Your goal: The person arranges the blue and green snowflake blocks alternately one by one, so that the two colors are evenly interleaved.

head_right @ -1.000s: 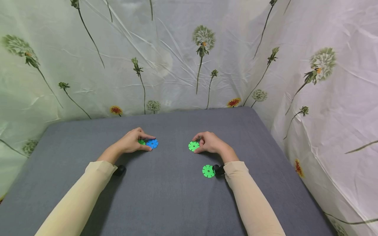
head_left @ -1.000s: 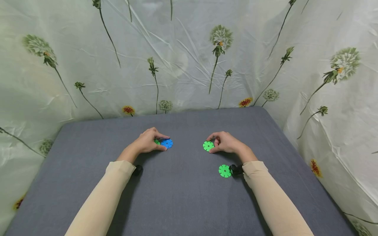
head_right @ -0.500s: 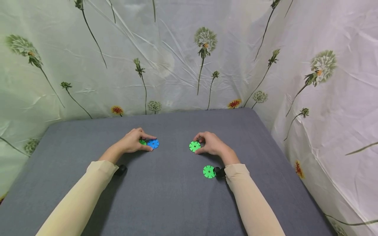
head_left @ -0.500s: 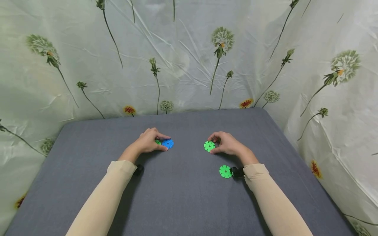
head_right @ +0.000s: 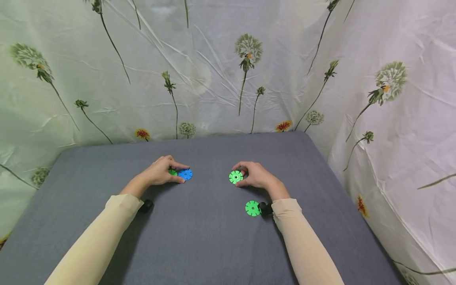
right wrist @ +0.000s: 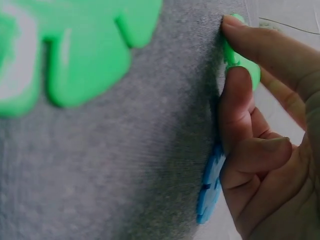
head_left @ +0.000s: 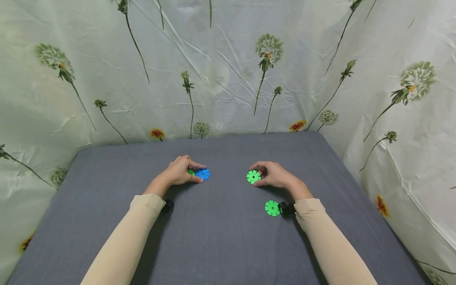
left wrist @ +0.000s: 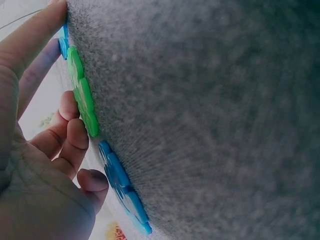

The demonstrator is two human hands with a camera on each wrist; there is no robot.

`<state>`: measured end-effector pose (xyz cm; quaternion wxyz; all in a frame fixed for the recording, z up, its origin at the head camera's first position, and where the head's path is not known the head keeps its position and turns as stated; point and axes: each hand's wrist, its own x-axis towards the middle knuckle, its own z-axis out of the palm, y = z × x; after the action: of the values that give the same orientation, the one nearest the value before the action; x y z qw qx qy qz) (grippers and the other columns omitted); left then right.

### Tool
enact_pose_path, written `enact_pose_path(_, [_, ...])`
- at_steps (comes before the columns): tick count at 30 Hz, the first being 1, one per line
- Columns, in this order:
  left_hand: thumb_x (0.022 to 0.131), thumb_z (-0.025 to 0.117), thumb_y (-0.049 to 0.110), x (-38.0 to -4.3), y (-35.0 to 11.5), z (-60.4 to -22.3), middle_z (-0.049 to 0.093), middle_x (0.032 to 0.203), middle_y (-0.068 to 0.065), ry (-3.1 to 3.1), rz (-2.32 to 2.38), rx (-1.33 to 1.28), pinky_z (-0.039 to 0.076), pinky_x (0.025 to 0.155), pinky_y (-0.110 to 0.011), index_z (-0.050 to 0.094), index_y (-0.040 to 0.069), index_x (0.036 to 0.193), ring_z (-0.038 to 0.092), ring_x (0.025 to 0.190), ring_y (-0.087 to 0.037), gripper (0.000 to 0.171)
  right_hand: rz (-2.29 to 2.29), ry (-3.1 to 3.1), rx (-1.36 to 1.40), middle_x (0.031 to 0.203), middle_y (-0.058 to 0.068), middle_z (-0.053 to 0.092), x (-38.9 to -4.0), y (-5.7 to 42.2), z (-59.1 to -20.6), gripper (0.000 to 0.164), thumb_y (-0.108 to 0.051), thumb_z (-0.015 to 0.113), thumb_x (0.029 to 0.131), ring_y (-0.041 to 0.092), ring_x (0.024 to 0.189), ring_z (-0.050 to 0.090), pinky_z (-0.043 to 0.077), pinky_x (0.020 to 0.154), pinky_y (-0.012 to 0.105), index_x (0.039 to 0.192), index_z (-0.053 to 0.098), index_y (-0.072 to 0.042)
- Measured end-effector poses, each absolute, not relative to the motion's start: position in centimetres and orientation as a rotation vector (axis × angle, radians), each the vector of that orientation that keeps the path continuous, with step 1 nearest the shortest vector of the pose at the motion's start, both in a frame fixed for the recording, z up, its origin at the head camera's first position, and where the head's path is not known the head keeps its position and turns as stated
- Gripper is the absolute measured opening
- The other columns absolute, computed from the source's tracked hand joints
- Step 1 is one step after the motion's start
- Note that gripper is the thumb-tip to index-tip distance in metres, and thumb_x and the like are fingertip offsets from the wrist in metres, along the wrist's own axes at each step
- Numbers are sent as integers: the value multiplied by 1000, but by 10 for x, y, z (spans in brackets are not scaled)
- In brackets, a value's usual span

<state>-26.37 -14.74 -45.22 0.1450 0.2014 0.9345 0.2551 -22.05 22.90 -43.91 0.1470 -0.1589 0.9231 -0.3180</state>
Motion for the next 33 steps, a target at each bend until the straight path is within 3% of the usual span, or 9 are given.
enact_pose_path(15, [89,89,43,-266,-148,-453,59,118,-8,2680,729,566,37,83,-38,74,36,139,53,106,-23,53,-859,2625,-440,103,4,64,-221,228,-434,51,-22,91,87,18,92,55,46,80,33,135,75,-14])
enact_pose_path(25, [88,90,43,-267,-148,-454,58,104,-6,2687,737,589,28,76,-35,75,35,138,43,90,-21,53,-831,2612,-463,102,4,67,-222,229,-433,55,-21,94,85,16,89,56,47,80,32,136,75,-14])
enact_pose_path(33, [88,90,43,-268,-149,-454,60,107,-7,2683,740,596,28,76,-35,75,35,138,43,91,-21,53,-853,2620,-466,101,5,68,-221,230,-433,51,-21,93,86,16,87,56,47,77,32,134,77,-12])
